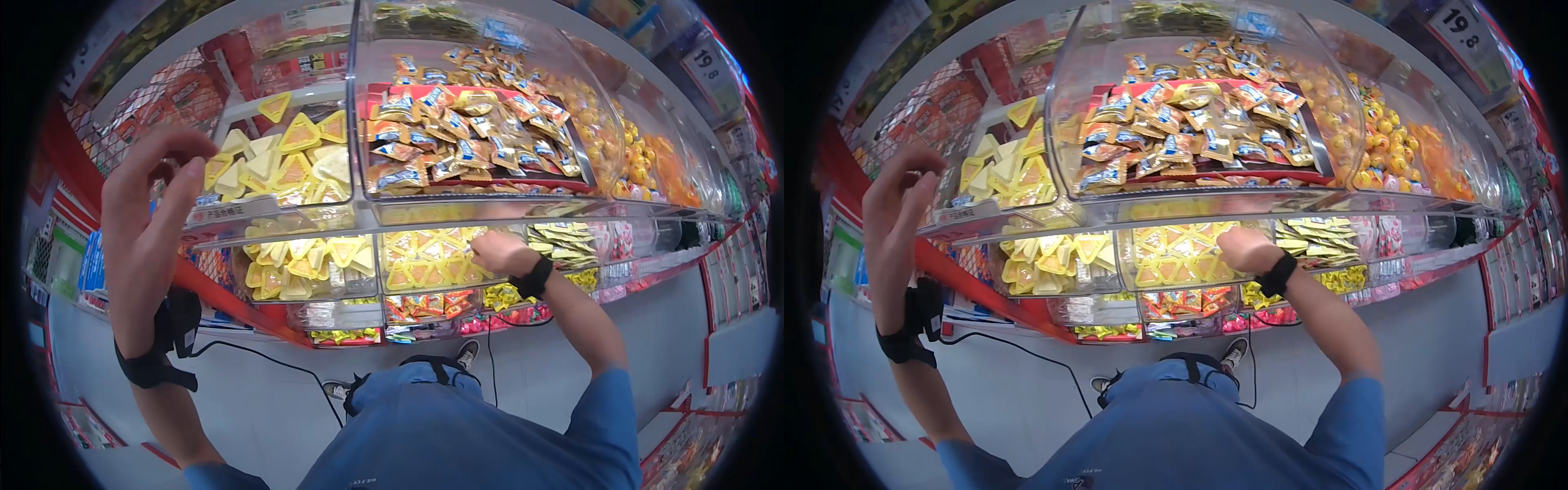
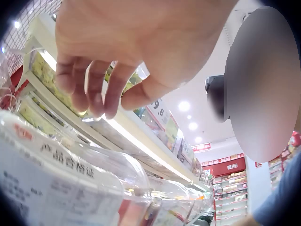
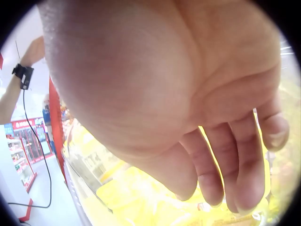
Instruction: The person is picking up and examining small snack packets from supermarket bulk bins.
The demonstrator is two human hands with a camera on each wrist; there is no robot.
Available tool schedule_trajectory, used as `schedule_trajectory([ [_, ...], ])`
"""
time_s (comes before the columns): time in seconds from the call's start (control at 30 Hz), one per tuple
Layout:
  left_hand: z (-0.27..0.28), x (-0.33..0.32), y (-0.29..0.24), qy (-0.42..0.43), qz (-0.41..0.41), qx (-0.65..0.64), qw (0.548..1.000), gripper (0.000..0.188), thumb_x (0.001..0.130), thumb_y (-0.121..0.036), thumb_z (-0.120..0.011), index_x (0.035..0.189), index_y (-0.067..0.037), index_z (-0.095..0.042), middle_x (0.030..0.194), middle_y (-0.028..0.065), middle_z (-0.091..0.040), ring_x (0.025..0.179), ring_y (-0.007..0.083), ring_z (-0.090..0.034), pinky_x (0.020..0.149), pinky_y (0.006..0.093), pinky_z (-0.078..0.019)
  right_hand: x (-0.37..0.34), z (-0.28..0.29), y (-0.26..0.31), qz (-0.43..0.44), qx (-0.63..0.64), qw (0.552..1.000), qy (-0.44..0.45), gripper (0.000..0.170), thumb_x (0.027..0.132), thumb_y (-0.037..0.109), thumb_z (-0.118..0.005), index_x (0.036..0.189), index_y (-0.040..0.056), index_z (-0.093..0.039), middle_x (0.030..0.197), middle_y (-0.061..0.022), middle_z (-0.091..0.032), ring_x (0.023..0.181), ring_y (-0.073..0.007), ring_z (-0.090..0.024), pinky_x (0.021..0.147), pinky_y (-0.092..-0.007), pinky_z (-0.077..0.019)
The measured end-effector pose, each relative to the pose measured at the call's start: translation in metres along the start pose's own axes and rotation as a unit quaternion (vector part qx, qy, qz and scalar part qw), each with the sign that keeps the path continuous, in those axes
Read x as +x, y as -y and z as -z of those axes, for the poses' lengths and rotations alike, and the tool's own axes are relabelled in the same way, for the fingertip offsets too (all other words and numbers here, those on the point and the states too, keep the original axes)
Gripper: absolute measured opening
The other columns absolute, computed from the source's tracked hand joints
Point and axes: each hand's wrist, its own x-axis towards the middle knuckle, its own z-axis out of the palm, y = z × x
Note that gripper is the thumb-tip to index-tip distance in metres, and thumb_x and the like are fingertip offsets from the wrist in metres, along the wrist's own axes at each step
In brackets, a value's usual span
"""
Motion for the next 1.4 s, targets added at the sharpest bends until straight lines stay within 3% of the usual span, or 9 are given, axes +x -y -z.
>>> schedule_trajectory([
  [0.07,0.008,0.012,0.005,0.070,-0.028,0.077,0.994,0.018,0.083,-0.009,-0.053,0.097,0.001,-0.060,0.097,0.0083,-0.060,0.087,0.0192,-0.056,0.073,0.0306,-0.0412,-0.021,-0.010,0.005,0.119,0.009,0.957,-0.264,0.019,0.078,0.021,-0.067,0.081,0.0036,-0.059,0.071,-0.0130,-0.059,0.071,-0.0333,-0.060,0.063,-0.0432,-0.0492],
  [0.27,-0.013,0.041,0.030,0.287,-0.011,0.161,0.944,0.038,0.086,-0.013,-0.055,0.123,-0.007,-0.052,0.126,0.0107,-0.055,0.116,0.0297,-0.051,0.097,0.0369,-0.0407,-0.032,-0.023,0.042,0.062,0.165,0.933,-0.315,0.017,0.080,0.017,-0.066,0.084,0.0016,-0.060,0.084,-0.0139,-0.057,0.082,-0.0313,-0.055,0.072,-0.0402,-0.0442],
  [0.4,-0.032,0.086,0.021,0.494,-0.006,0.265,0.828,0.061,0.084,-0.026,-0.059,0.139,-0.011,-0.038,0.138,0.0181,-0.045,0.125,0.0321,-0.046,0.104,0.0381,-0.0368,-0.030,-0.045,0.046,0.027,0.133,0.919,-0.369,0.016,0.083,0.015,-0.063,0.086,-0.0001,-0.060,0.085,-0.0142,-0.057,0.082,-0.0319,-0.055,0.073,-0.0407,-0.0442],
  [0.7,-0.093,0.137,0.043,0.523,0.031,0.329,0.786,0.090,0.070,-0.043,-0.073,0.144,-0.016,-0.030,0.129,0.0197,-0.047,0.115,0.0363,-0.052,0.092,0.0433,-0.0445,-0.026,-0.055,0.045,0.008,0.115,0.916,-0.385,0.017,0.082,0.018,-0.062,0.085,0.0013,-0.062,0.077,-0.0143,-0.059,0.075,-0.0312,-0.057,0.068,-0.0408,-0.0452],
  [0.73,-0.095,0.136,0.039,0.505,0.000,0.323,0.800,0.095,0.063,-0.037,-0.080,0.142,-0.014,-0.034,0.119,0.0184,-0.060,0.109,0.0326,-0.058,0.091,0.0402,-0.0461,-0.026,-0.056,0.045,0.009,0.114,0.914,-0.390,0.017,0.082,0.018,-0.062,0.085,0.0014,-0.062,0.076,-0.0144,-0.059,0.074,-0.0311,-0.057,0.067,-0.0409,-0.0453],
  [0.83,-0.110,0.140,0.048,0.501,0.005,0.313,0.807,0.101,0.060,-0.031,-0.084,0.143,-0.014,-0.029,0.118,0.0204,-0.059,0.106,0.0338,-0.059,0.089,0.0424,-0.0471,-0.026,-0.055,0.045,0.002,0.104,0.913,-0.394,0.016,0.081,0.018,-0.062,0.080,0.0021,-0.061,0.072,-0.0140,-0.058,0.071,-0.0305,-0.057,0.063,-0.0407,-0.0454],
  [1.07,-0.125,0.148,0.072,0.607,0.093,0.106,0.782,0.071,0.068,-0.021,-0.080,0.127,-0.002,-0.045,0.110,0.0126,-0.062,0.086,0.0234,-0.066,0.055,0.0306,-0.0572,-0.024,-0.061,0.043,-0.008,0.075,0.909,-0.410,0.017,0.079,0.016,-0.061,0.067,0.0047,-0.056,0.061,-0.0109,-0.054,0.060,-0.0278,-0.056,0.055,-0.0399,-0.0453],
  [1.33,-0.132,0.144,0.099,0.554,-0.002,0.076,0.829,0.057,0.070,-0.014,-0.077,0.119,0.001,-0.052,0.109,0.0133,-0.061,0.084,0.0230,-0.067,0.051,0.0321,-0.0582,-0.024,-0.061,0.044,-0.013,0.076,0.906,-0.417,0.016,0.078,0.015,-0.060,0.065,0.0057,-0.056,0.060,-0.0103,-0.055,0.058,-0.0274,-0.056,0.054,-0.0395,-0.0456],
  [1.4,-0.113,0.142,0.075,0.498,-0.033,0.134,0.856,0.040,0.069,-0.018,-0.075,0.099,-0.003,-0.054,0.094,0.0139,-0.062,0.081,0.0270,-0.064,0.060,0.0379,-0.0525,-0.024,-0.061,0.043,-0.015,0.075,0.907,-0.415,0.016,0.078,0.015,-0.060,0.066,0.0057,-0.057,0.060,-0.0104,-0.055,0.057,-0.0275,-0.056,0.054,-0.0393,-0.0457],
])
